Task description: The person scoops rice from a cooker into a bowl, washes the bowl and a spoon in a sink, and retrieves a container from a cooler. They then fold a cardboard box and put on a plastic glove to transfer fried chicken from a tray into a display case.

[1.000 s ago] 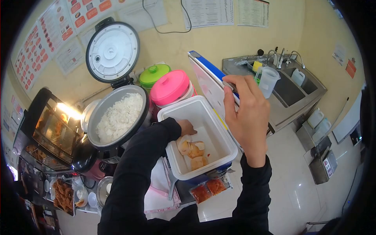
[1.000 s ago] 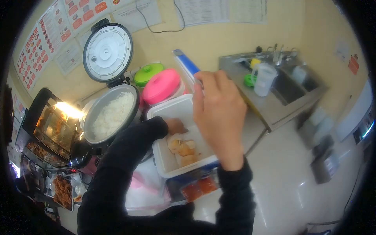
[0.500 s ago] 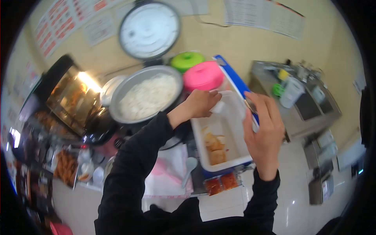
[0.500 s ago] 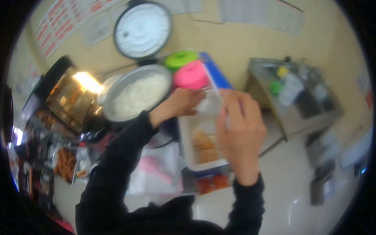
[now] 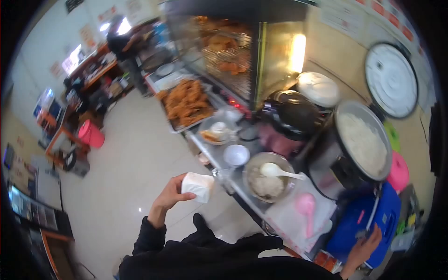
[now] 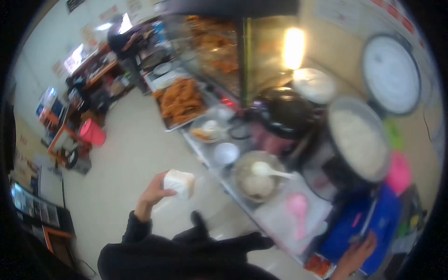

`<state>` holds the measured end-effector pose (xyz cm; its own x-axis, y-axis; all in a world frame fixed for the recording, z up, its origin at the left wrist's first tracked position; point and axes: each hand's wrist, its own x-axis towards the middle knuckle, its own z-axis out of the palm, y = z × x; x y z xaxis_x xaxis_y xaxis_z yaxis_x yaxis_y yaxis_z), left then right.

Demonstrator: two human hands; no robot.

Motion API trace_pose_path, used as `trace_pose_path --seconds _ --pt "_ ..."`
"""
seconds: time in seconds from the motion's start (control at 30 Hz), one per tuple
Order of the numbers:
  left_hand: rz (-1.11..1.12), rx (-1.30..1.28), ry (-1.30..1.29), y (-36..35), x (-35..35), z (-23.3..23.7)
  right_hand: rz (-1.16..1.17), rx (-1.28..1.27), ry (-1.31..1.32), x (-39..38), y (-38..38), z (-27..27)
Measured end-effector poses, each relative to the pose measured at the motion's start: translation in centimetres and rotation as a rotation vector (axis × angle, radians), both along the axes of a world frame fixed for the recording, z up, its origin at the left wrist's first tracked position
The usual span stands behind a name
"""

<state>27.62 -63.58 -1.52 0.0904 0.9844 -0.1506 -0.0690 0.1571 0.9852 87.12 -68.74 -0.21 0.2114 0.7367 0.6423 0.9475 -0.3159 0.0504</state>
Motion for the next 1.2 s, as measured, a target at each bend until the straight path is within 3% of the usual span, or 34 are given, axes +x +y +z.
trace_pose_path --seconds 0.03,0.13,0.23,0.27,0.3,0.37,0.43,0.47,0.53,0.57,0.63,0.8,0.93,1.17,1.2 --pt "0.089 0.013 0.012 -1.7 -3.5 -0.2 0.054 0.095 -0.053 0.1 0.3 -0.2" --pt "0.345 0.052 0.031 -6.5 -13.3 -1.4 -0.171 0.545 -0.232 -15.2 1.6 4.7" --pt "0.610 0.076 -0.056 -10.8 -19.7 -3.0 0.049 0.886 0.468 -23.6 4.5 -0.6" --pt "0.691 0.095 -0.108 -11.4 -21.6 -3.7 0.177 0.873 0.571 -32.3 6.3 0.0" --pt "0.770 0.111 -0.160 -11.8 -23.3 -4.5 0.506 0.784 0.782 -38.6 7.9 -1.0" --pt "0.832 0.112 -0.335 -12.6 -27.5 -6.7 0.895 0.085 0.637 -48.5 8.5 -3.7" --pt "0.915 0.110 -0.475 -11.6 -30.3 -7.6 1.148 -0.329 0.417 -54.9 9.8 -7.7" --pt "0.944 0.086 -0.483 -11.1 -32.1 -8.4 0.987 -0.672 0.542 -57.2 9.9 -8.8" --pt "1.006 0.042 -0.498 -9.9 -34.7 -10.2 0.765 -0.959 0.809 -55.6 10.3 -19.4" --pt "1.023 0.028 -0.487 -9.2 -36.3 -10.9 0.492 -1.286 0.847 -55.1 10.3 -22.7" --pt "1.051 -0.002 -0.467 -7.0 -39.3 -12.4 0.209 -1.599 0.815 -55.3 9.6 -28.4" --pt "1.053 -0.152 -0.436 1.2 -49.5 -14.5 0.126 -1.668 0.847 -68.1 13.3 -35.7" --pt "1.020 -0.236 -0.413 10.5 -58.7 -12.1 0.227 -1.634 0.916 -82.7 23.6 -34.6" --pt "0.994 -0.080 -0.305 28.2 -76.8 -8.3 0.360 -1.483 0.916 -102.6 37.8 -31.4" --pt "1.008 -0.077 -0.246 31.3 -79.7 -8.1 0.604 -1.451 0.919 -104.4 39.7 -31.9"
